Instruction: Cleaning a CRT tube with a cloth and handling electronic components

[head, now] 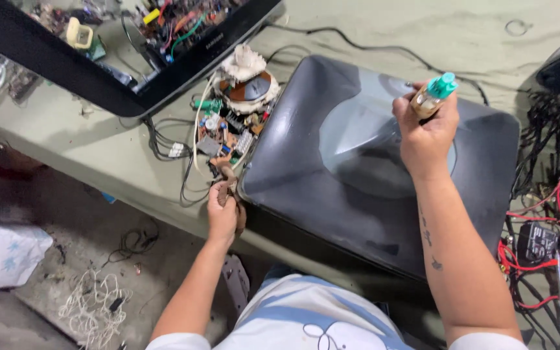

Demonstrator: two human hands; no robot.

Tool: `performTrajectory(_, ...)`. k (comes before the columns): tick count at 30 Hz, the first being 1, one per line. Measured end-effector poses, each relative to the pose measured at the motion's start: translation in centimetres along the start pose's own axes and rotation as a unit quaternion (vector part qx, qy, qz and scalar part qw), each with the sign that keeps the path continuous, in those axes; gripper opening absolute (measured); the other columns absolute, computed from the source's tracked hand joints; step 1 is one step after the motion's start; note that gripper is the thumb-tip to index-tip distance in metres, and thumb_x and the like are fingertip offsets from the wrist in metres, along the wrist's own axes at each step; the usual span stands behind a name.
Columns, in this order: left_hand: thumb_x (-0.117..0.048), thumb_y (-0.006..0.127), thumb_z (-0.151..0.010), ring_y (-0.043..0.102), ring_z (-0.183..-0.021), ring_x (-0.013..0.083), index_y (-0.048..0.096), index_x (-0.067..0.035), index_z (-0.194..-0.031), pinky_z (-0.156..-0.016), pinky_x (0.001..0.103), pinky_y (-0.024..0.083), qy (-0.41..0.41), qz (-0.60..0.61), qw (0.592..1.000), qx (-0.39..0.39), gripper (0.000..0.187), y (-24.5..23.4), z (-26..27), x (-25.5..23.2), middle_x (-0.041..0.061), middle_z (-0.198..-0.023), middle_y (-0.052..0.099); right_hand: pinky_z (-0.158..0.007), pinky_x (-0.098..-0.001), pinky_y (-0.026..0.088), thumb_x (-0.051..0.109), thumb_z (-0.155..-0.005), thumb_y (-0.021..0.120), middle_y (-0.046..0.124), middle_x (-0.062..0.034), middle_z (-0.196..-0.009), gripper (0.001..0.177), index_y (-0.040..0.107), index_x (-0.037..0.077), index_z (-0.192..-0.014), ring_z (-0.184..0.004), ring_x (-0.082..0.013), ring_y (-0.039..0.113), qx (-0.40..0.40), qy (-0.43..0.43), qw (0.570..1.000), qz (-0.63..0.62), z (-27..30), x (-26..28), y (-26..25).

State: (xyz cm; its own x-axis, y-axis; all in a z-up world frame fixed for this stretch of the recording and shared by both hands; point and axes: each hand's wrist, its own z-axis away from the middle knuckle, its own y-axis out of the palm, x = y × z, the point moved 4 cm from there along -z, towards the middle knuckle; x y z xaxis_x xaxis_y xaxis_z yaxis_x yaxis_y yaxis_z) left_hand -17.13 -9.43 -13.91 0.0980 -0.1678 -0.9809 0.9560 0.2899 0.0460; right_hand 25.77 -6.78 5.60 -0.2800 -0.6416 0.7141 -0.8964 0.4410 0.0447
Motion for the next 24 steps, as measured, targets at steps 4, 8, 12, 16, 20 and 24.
performTrajectory(4,0.000,0.053,-0.090,0.063,-0.106,0.0220,0.059,-0.007,-0.130,-0.093,0.041,0.052,0.012,-0.071,0.997,0.002,0.042,0.3,0.2,-1.4,0.016,-0.117,0.068,-0.072,-0.0306,0.052,0.008,-0.100,0.081,0.066,-0.0169,-0.085,0.034,0.058,-0.005,-0.121,-0.076,-0.0180,0.063,-0.012,0.018,1.000,0.001,-0.2,0.4,0.2)
performTrajectory(8,-0.008,0.057,-0.097,0.067,-0.114,0.0333,0.064,-0.022,-0.133,-0.094,0.048,0.053,0.057,-0.254,0.964,-0.053,0.039,-0.2,1.2,-2.9,0.015,-0.122,0.069,-0.070,-0.0273,0.050,0.008,-0.099,0.082,0.067,-0.0147,-0.084,0.033,0.059,-0.002,-0.120,-0.074,-0.0150,0.063,-0.018,0.032,0.999,-0.013,-0.3,-0.2,0.2)
performTrajectory(12,-0.003,0.058,-0.089,0.067,-0.115,0.0362,0.066,-0.018,-0.129,-0.096,0.048,0.053,0.153,-0.215,0.962,-0.069,0.044,-0.5,0.4,-1.4,0.019,-0.121,0.070,-0.069,-0.0273,0.051,0.009,-0.096,0.082,0.068,-0.0136,-0.084,0.033,0.060,-0.001,-0.119,-0.074,-0.0146,0.063,-0.027,0.035,0.999,-0.005,-0.2,0.6,0.3)
performTrajectory(16,-0.001,0.056,-0.087,0.062,-0.108,0.0228,0.064,-0.008,-0.127,-0.098,0.042,0.052,0.005,-0.044,0.999,0.020,0.041,0.1,0.8,-3.0,0.013,-0.120,0.068,-0.067,-0.0267,0.050,0.012,-0.096,0.083,0.067,-0.0123,-0.084,0.036,0.060,-0.001,-0.119,-0.072,-0.0129,0.061,-0.024,0.057,0.998,-0.009,-0.1,0.8,0.3)
performTrajectory(20,-0.001,0.060,-0.083,0.067,-0.103,0.0398,0.068,0.004,-0.126,-0.078,0.057,0.060,-0.018,-0.107,0.989,0.095,0.044,-0.7,-0.6,-5.8,0.027,-0.120,0.068,-0.065,-0.0255,0.048,0.009,-0.095,0.083,0.067,-0.0113,-0.085,0.036,0.059,0.000,-0.120,-0.071,-0.0122,0.060,-0.026,0.064,0.997,-0.018,-0.1,0.5,0.3)
performTrajectory(24,-0.027,0.061,-0.088,0.059,-0.129,0.0219,0.062,-0.034,-0.140,-0.110,0.041,0.044,0.080,-0.234,0.967,-0.068,0.052,-0.7,-3.6,-8.7,0.001,-0.137,0.066,-0.062,-0.0252,0.047,0.010,-0.093,0.084,0.068,-0.0113,-0.084,0.036,0.060,0.001,-0.119,-0.068,-0.0120,0.059,-0.038,0.063,0.997,-0.011,-0.2,0.6,0.3)
